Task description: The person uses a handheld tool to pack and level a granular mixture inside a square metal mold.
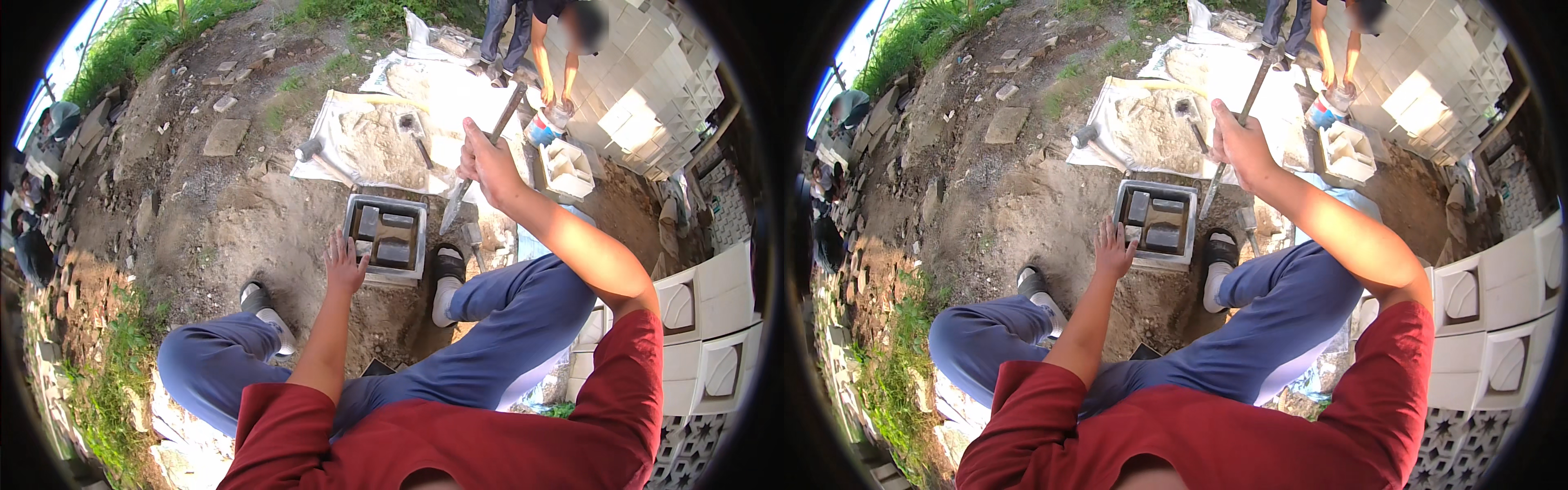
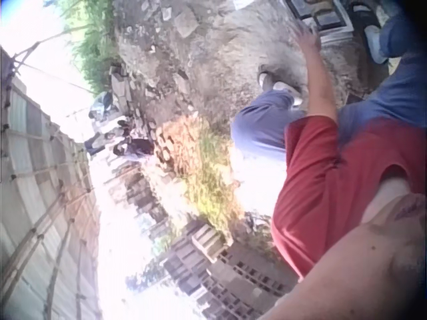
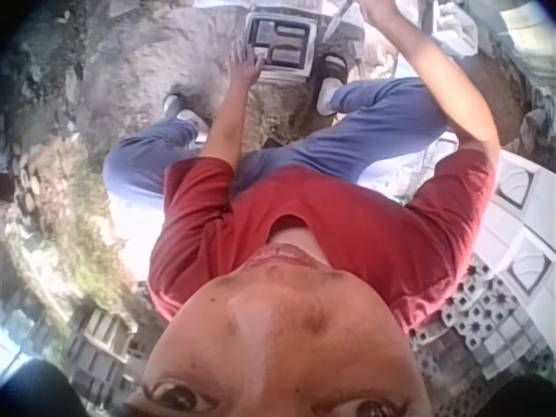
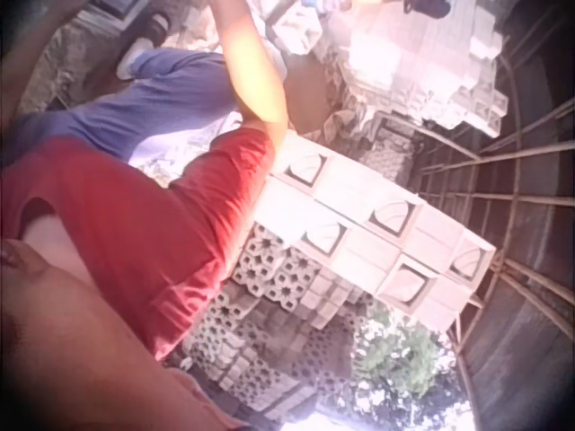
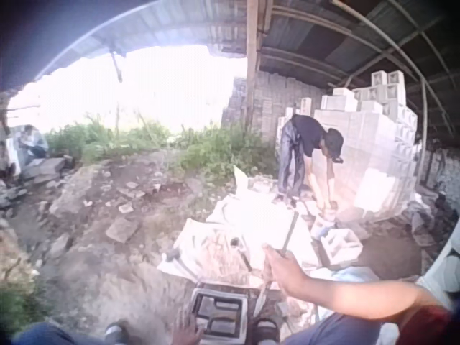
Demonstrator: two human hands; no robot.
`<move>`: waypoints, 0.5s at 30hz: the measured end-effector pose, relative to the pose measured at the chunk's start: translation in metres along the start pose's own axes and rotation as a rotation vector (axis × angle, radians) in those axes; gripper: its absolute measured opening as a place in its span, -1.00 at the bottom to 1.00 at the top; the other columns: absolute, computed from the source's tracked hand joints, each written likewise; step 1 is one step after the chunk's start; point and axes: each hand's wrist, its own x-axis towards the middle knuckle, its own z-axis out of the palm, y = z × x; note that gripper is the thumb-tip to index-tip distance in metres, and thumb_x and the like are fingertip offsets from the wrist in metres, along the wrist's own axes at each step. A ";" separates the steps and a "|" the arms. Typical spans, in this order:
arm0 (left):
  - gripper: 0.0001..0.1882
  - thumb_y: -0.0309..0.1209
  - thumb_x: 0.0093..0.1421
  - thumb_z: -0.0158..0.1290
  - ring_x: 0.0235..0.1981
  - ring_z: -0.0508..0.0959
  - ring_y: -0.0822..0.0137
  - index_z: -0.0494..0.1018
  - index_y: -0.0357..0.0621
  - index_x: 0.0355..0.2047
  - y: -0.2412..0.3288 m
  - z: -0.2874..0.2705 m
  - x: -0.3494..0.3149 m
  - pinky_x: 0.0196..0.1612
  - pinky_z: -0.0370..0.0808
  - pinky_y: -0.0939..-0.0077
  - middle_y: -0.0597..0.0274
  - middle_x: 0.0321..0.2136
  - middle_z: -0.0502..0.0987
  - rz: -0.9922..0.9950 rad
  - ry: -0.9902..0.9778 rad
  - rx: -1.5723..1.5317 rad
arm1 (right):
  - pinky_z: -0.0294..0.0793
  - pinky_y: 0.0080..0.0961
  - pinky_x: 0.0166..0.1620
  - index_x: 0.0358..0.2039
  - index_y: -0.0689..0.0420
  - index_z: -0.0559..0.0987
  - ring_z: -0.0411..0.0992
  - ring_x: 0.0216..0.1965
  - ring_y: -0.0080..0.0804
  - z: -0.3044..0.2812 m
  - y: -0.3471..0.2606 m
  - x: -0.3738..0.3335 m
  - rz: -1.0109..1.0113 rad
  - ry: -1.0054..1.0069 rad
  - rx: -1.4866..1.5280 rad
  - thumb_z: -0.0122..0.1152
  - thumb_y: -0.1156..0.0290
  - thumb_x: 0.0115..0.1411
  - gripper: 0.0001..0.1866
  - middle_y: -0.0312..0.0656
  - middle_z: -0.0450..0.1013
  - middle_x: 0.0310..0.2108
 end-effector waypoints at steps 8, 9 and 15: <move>-0.29 0.14 0.39 -0.30 0.48 -0.20 -0.10 0.16 0.02 0.39 0.008 -0.032 -0.024 0.40 -0.07 -0.19 0.04 0.49 -0.33 -0.115 -0.317 -0.054 | 0.21 -0.49 -0.45 -0.66 -0.06 0.21 -0.01 -0.71 -0.56 -0.020 0.004 -0.009 0.002 -0.035 0.017 0.08 0.01 0.39 -0.48 -0.42 0.07 -0.73; -0.29 0.14 0.39 -0.30 0.48 -0.20 -0.10 0.16 0.02 0.39 0.011 -0.036 -0.024 0.40 -0.07 -0.19 0.04 0.49 -0.33 -0.121 -0.307 -0.050 | 0.21 -0.49 -0.45 -0.65 -0.05 0.22 0.00 -0.70 -0.56 -0.023 0.006 -0.011 0.014 -0.060 0.032 0.08 0.01 0.39 -0.49 -0.42 0.09 -0.72; -0.33 0.09 0.39 -0.27 0.49 -0.12 0.08 0.30 -0.11 0.29 0.020 -0.024 -0.036 0.41 -0.03 -0.13 0.11 0.49 -0.29 -0.244 -0.218 -0.120 | 0.19 -0.51 -0.47 -0.65 -0.06 0.22 0.01 -0.70 -0.57 -0.044 0.016 -0.017 0.061 -0.137 0.069 0.07 0.08 0.40 -0.51 -0.43 0.06 -0.72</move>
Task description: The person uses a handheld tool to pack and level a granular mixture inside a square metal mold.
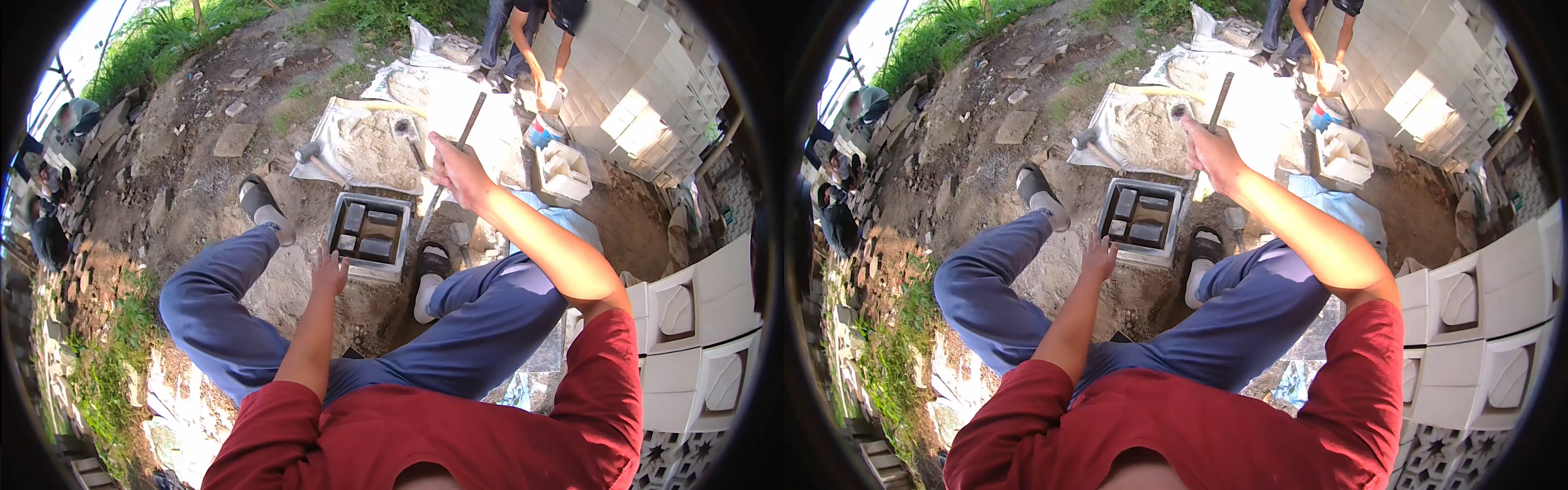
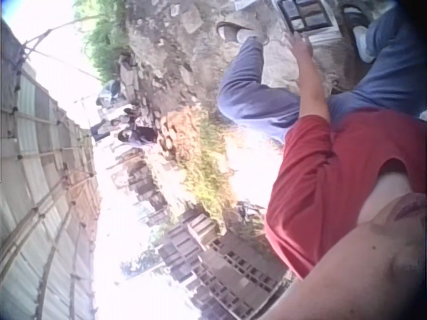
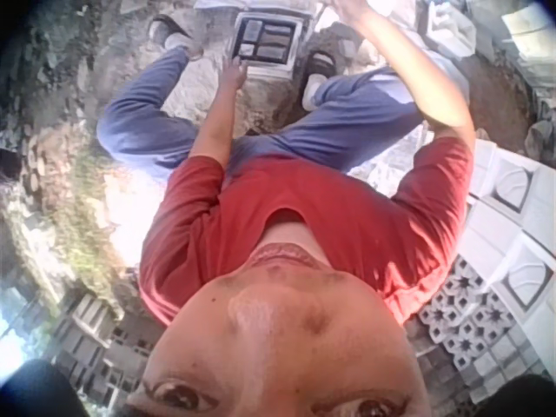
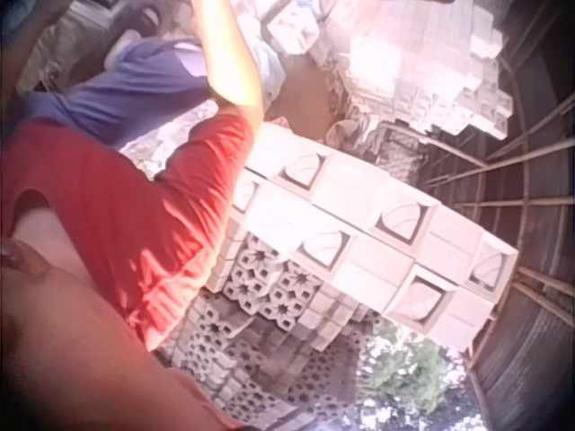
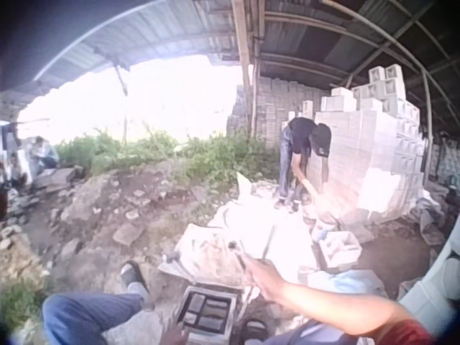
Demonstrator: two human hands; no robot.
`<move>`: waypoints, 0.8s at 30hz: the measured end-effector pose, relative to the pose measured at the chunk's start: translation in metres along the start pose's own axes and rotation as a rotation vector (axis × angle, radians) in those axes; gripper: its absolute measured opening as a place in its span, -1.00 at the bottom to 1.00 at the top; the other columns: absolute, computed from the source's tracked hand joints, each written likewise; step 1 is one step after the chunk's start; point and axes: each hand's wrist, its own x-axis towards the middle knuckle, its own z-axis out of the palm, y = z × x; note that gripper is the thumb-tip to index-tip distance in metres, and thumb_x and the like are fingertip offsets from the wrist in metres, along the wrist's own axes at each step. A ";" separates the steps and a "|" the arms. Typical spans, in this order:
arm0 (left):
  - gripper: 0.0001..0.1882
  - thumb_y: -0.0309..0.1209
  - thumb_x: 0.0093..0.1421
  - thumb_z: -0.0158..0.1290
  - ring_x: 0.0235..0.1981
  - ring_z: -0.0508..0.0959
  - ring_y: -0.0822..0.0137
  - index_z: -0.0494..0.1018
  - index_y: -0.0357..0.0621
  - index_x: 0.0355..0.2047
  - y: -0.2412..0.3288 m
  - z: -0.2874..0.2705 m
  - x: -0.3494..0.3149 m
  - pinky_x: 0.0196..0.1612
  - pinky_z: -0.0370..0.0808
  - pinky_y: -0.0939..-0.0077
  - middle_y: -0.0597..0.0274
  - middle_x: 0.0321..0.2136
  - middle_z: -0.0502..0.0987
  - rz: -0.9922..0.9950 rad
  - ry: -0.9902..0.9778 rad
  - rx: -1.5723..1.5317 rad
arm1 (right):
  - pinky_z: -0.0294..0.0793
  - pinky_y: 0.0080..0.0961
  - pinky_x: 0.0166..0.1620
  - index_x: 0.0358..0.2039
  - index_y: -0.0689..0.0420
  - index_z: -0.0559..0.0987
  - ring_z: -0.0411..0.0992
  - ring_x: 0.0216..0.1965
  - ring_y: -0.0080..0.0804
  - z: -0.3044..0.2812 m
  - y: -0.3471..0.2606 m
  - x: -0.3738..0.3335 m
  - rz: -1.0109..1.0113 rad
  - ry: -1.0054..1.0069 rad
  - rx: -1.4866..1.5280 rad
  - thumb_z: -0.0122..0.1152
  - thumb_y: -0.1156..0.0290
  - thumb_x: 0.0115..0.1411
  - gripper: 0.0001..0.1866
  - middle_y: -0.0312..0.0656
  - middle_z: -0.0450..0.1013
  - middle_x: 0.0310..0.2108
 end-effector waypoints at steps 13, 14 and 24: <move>-0.31 -0.01 0.39 -0.22 0.44 0.04 0.07 0.11 -0.20 0.38 0.040 0.023 0.059 0.44 -0.13 -0.03 -0.02 0.40 0.11 0.121 0.296 -0.002 | 0.02 -0.48 -0.52 -0.69 -0.08 0.10 -0.11 -0.74 -0.58 0.002 0.021 -0.065 -0.211 0.049 0.155 -0.01 0.21 0.43 -0.48 -0.44 -0.07 -0.80; -0.31 -0.01 0.39 -0.22 0.44 0.04 0.07 0.11 -0.20 0.38 0.042 0.022 0.057 0.44 -0.13 -0.03 -0.02 0.40 0.11 0.122 0.292 -0.009 | 0.01 -0.48 -0.51 -0.69 -0.07 0.10 -0.12 -0.74 -0.57 0.006 0.025 -0.069 -0.190 0.082 0.173 0.00 0.22 0.43 -0.47 -0.44 -0.07 -0.80; -0.30 -0.03 0.38 -0.21 0.47 -0.03 0.10 0.03 -0.06 0.43 0.029 0.027 0.072 0.45 -0.18 -0.05 0.11 0.45 -0.01 0.107 0.296 -0.008 | -0.04 -0.52 -0.62 -0.70 -0.05 0.17 -0.11 -0.78 -0.63 0.056 0.099 -0.021 -0.156 0.187 0.443 0.07 0.28 0.41 -0.50 -0.46 0.00 -0.81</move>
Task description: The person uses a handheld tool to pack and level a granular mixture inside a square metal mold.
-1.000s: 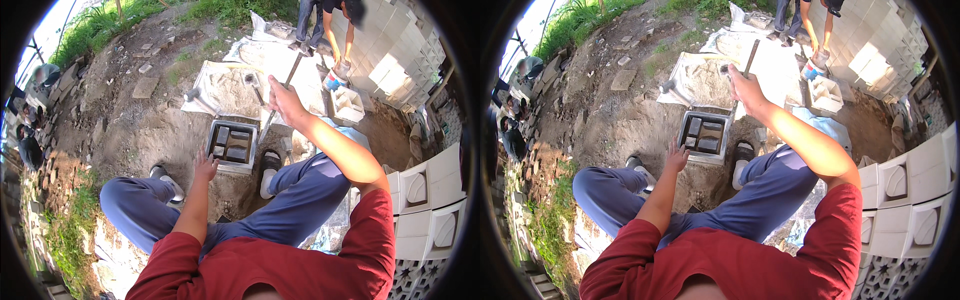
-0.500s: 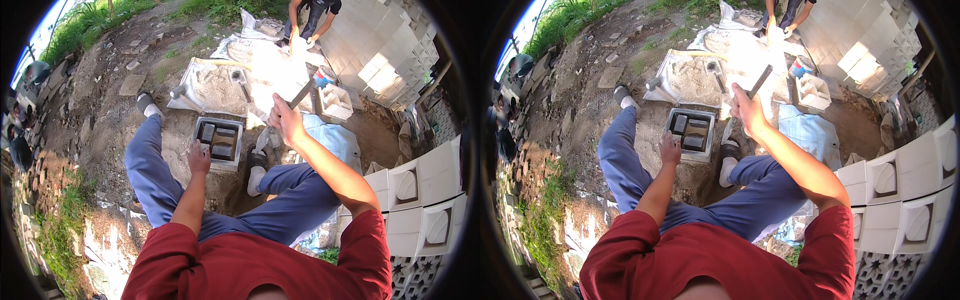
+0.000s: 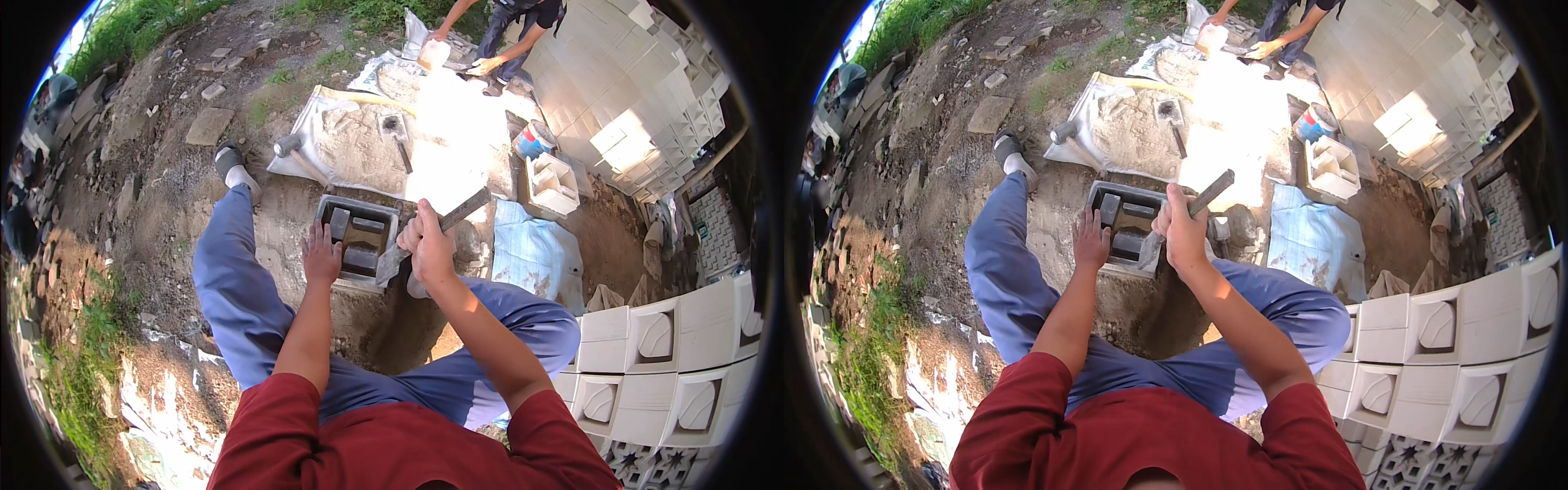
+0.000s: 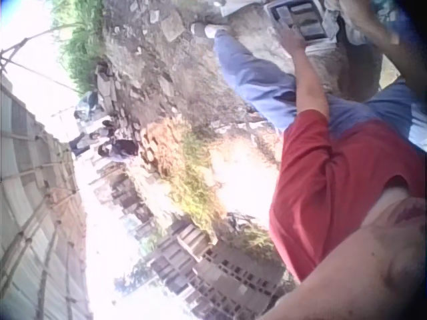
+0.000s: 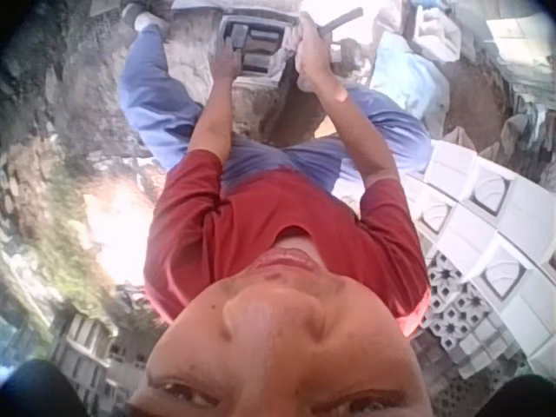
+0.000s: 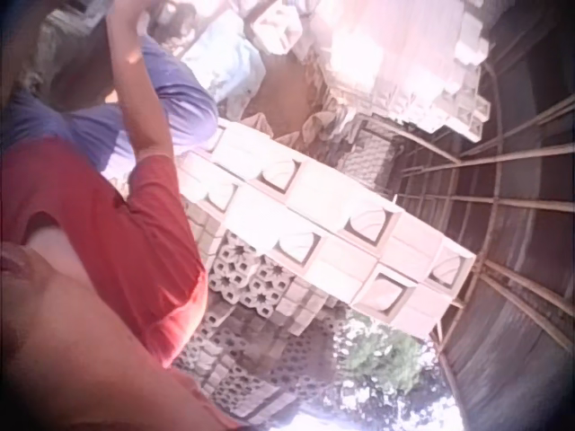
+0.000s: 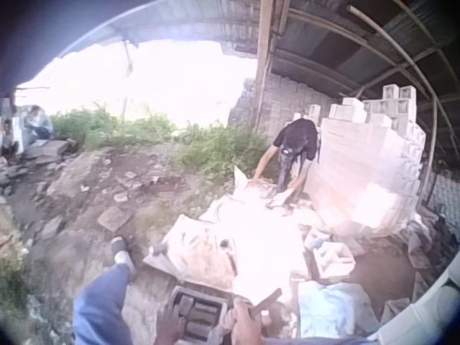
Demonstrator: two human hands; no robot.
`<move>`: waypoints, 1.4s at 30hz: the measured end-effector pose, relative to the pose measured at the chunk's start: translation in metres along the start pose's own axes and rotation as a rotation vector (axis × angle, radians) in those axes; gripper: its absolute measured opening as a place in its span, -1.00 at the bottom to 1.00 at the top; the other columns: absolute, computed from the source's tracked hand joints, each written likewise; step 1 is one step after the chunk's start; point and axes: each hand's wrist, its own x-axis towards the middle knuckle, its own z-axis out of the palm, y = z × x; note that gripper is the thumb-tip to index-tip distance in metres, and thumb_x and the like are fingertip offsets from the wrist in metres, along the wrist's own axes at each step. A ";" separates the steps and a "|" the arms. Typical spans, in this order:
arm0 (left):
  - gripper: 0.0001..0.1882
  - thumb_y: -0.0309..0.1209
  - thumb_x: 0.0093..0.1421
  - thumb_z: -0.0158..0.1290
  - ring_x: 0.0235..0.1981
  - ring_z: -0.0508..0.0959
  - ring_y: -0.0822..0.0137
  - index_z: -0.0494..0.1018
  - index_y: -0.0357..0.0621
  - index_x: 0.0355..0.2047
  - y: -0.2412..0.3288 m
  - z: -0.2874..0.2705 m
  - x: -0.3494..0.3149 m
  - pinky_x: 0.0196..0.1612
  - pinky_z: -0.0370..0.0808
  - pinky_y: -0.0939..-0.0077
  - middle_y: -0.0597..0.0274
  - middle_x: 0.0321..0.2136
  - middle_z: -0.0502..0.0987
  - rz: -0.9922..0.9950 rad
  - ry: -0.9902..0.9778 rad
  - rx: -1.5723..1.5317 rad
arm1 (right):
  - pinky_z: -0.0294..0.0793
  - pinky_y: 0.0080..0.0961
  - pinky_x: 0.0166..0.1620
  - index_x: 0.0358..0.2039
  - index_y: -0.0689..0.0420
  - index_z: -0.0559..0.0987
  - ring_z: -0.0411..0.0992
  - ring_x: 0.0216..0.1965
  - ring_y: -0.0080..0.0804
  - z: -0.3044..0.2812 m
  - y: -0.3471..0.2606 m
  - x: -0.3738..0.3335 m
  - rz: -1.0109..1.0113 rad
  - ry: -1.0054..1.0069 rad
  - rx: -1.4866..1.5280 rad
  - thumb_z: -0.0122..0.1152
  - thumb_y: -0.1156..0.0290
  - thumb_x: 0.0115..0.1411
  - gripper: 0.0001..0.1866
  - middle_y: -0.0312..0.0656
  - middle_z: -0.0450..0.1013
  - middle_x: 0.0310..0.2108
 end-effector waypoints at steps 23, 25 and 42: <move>-0.37 -0.02 0.47 -0.39 0.20 0.42 -0.03 0.33 -0.28 0.23 -0.065 0.026 0.040 0.25 0.27 0.29 -0.17 0.13 0.46 -0.390 -0.498 -0.804 | 0.02 -0.48 -0.52 -0.70 -0.08 0.05 -0.16 -0.75 -0.56 0.033 0.106 0.094 -0.002 0.095 0.027 -0.07 0.15 0.42 -0.47 -0.43 -0.11 -0.80; -0.35 0.01 0.46 -0.36 0.18 0.44 -0.01 0.31 -0.29 0.23 -0.087 0.019 0.043 0.24 0.28 0.29 -0.17 0.12 0.47 -0.516 -0.664 -0.850 | 0.02 -0.48 -0.52 -0.69 -0.09 0.05 -0.13 -0.75 -0.57 0.060 0.125 0.095 0.016 0.144 -0.014 -0.05 0.08 0.44 -0.44 -0.46 -0.12 -0.78; -0.16 0.25 0.41 -0.51 0.33 0.25 0.22 0.03 -0.15 0.43 -0.100 0.017 0.041 0.39 0.07 0.39 0.11 0.33 0.25 -0.527 -0.387 -1.845 | 0.06 -0.46 -0.49 -0.69 -0.07 0.03 -0.11 -0.70 -0.55 0.072 0.210 0.127 0.034 0.054 -0.230 -0.13 -0.18 0.42 -0.36 -0.46 -0.11 -0.74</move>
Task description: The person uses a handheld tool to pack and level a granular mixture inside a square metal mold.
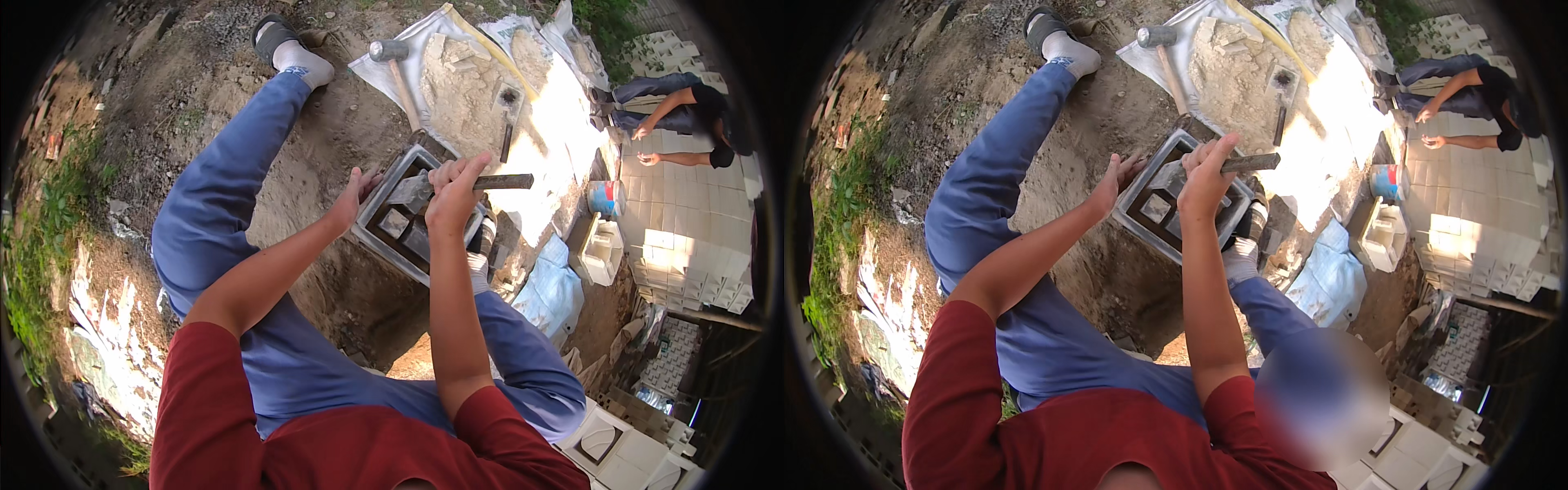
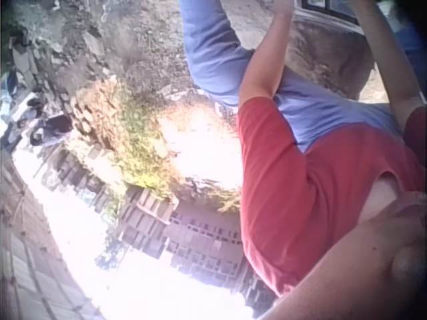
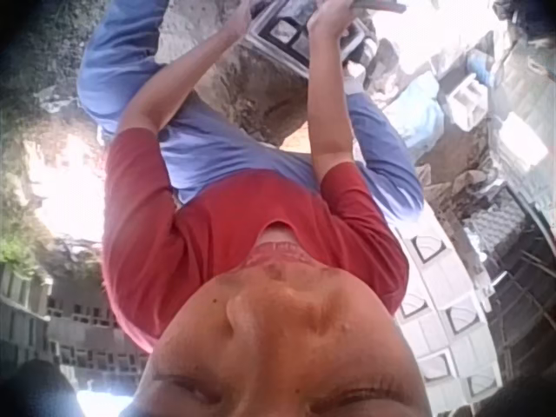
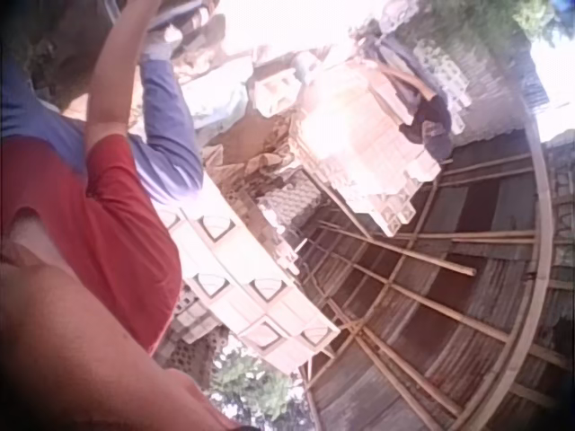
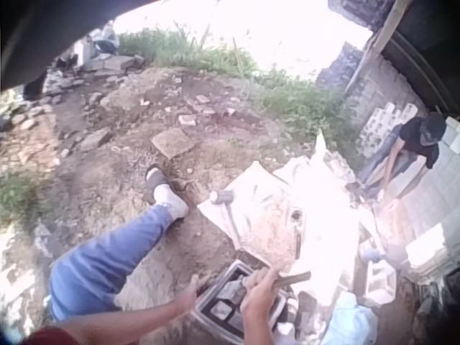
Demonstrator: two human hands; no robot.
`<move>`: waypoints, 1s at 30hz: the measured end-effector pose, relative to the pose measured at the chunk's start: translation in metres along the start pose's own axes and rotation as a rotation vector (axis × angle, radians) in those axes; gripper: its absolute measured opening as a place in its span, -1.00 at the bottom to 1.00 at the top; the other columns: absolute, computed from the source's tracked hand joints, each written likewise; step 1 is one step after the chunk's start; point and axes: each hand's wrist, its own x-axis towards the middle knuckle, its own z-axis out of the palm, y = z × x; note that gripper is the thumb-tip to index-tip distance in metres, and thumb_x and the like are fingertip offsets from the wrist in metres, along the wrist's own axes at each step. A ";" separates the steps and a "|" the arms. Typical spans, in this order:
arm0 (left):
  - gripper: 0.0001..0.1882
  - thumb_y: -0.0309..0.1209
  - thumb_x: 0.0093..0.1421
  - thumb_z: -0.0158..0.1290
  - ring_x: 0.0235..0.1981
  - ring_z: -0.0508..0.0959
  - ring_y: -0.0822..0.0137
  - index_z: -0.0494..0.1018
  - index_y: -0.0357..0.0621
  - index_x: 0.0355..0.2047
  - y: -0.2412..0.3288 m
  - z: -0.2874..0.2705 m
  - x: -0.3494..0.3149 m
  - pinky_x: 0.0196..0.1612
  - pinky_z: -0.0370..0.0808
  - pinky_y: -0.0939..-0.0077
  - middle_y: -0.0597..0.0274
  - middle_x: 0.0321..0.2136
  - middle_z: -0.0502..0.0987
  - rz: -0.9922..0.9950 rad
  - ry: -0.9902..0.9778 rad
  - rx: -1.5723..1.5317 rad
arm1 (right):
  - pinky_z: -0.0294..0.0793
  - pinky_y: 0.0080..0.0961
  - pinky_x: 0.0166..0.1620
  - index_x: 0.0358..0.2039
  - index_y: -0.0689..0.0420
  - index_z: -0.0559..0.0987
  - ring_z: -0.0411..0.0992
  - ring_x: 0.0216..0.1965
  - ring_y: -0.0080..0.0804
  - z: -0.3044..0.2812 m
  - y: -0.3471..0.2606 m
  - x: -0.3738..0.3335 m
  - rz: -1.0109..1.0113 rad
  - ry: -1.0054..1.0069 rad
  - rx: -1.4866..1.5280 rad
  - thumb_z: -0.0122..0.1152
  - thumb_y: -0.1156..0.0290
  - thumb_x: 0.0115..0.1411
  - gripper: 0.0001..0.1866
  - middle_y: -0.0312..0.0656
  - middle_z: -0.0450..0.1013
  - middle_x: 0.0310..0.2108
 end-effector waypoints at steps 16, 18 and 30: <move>-0.44 -0.20 0.53 -0.41 0.36 0.16 0.37 0.08 -0.30 0.40 -0.004 -0.003 -0.006 0.39 0.00 0.52 0.20 0.35 0.20 0.127 -0.148 0.414 | 0.01 -0.48 -0.55 -0.74 0.10 0.16 0.00 -0.68 -0.59 -0.029 -0.001 0.002 0.152 -0.714 -0.071 0.05 0.14 0.43 -0.39 -0.40 0.08 -0.75; -0.44 -0.20 0.53 -0.42 0.32 0.21 0.38 0.07 -0.27 0.40 -0.004 0.001 -0.004 0.37 0.04 0.51 0.20 0.33 0.23 0.133 -0.130 0.386 | -0.01 -0.49 -0.55 -0.74 0.10 0.16 -0.01 -0.69 -0.60 -0.026 -0.007 0.003 0.146 -0.633 -0.083 0.05 0.21 0.42 -0.42 -0.41 0.07 -0.75; -0.46 -0.18 0.53 -0.37 0.25 0.30 0.41 0.19 -0.25 0.36 -0.017 0.002 0.007 0.32 0.12 0.55 0.18 0.26 0.34 0.146 -0.085 0.396 | -0.04 -0.51 -0.58 -0.73 0.07 0.24 -0.04 -0.72 -0.64 -0.020 0.009 0.001 0.133 -0.446 -0.293 0.03 0.36 0.39 -0.50 -0.43 0.05 -0.77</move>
